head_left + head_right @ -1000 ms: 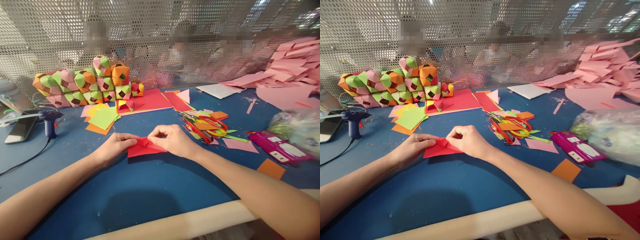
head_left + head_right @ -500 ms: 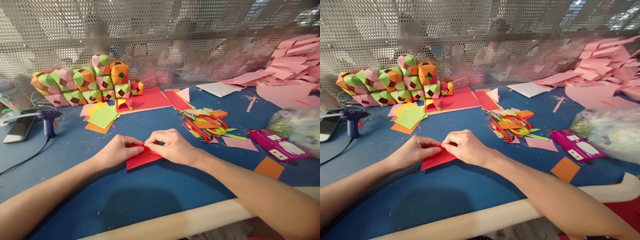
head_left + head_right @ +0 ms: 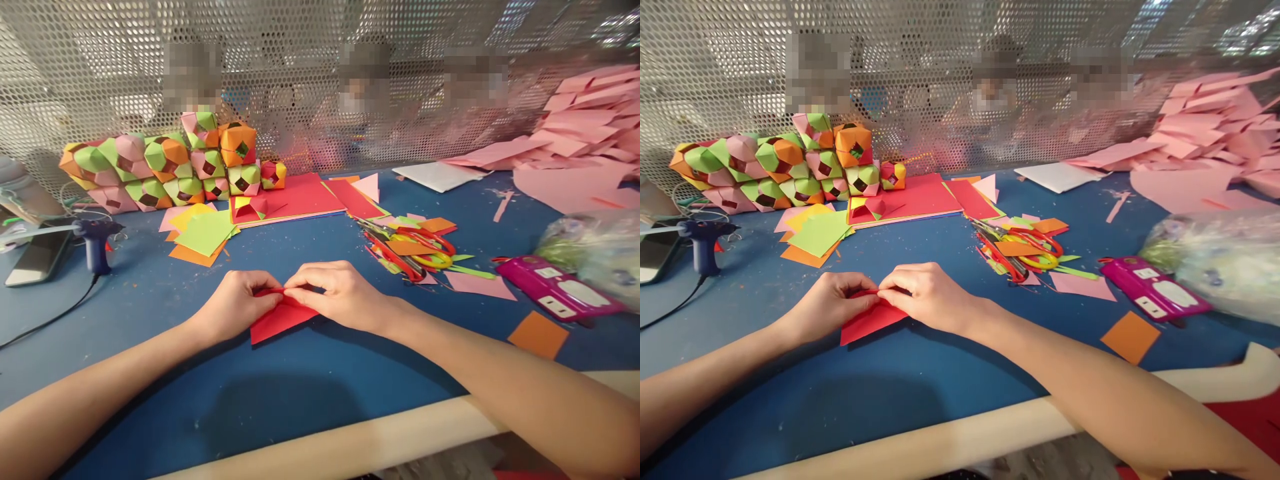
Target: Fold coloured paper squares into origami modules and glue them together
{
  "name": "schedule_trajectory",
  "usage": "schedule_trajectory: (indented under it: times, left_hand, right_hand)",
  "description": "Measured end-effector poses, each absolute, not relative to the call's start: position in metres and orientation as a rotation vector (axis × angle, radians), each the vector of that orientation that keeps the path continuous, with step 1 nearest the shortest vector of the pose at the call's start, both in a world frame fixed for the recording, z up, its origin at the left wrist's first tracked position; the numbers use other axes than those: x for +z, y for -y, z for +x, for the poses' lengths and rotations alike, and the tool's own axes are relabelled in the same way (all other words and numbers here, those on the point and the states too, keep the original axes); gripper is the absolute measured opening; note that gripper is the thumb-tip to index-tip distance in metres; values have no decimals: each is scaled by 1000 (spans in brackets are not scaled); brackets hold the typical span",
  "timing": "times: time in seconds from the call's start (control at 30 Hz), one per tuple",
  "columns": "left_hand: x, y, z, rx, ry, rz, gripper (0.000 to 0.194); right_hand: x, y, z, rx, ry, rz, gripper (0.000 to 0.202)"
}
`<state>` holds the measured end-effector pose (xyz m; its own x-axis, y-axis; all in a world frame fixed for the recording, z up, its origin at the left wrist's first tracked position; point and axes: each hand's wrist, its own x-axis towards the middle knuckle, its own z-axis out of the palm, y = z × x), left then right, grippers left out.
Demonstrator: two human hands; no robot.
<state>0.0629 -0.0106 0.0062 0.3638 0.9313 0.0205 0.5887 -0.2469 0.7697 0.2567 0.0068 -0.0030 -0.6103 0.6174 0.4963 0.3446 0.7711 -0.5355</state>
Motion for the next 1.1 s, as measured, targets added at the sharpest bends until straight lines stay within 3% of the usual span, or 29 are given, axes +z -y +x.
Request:
schedule_trajectory:
  times: [0.27, 0.5, 0.77, 0.93, 1.1]
  left_hand:
    - [3, 13, 68, 654, -1410, 1976, 12]
    - [-8, 6, 65, 847, -1438, 1726, 4]
    - [-18, 4, 70, 1047, -1406, 1465, 11]
    - [-19, 11, 76, 1016, -1286, 1365, 19]
    - [-18, 16, 80, 1057, -1318, 1280, 13]
  right_hand:
    - [-7, -6, 253, 478, 2201, -752, 15]
    - [1, -5, 253, 741, 1966, -948, 17]
    - [-16, -1, 241, 936, 1842, -1059, 40]
    - [-23, 0, 236, 797, 1869, -939, 48]
    - [-27, 0, 235, 743, 1887, -936, 49]
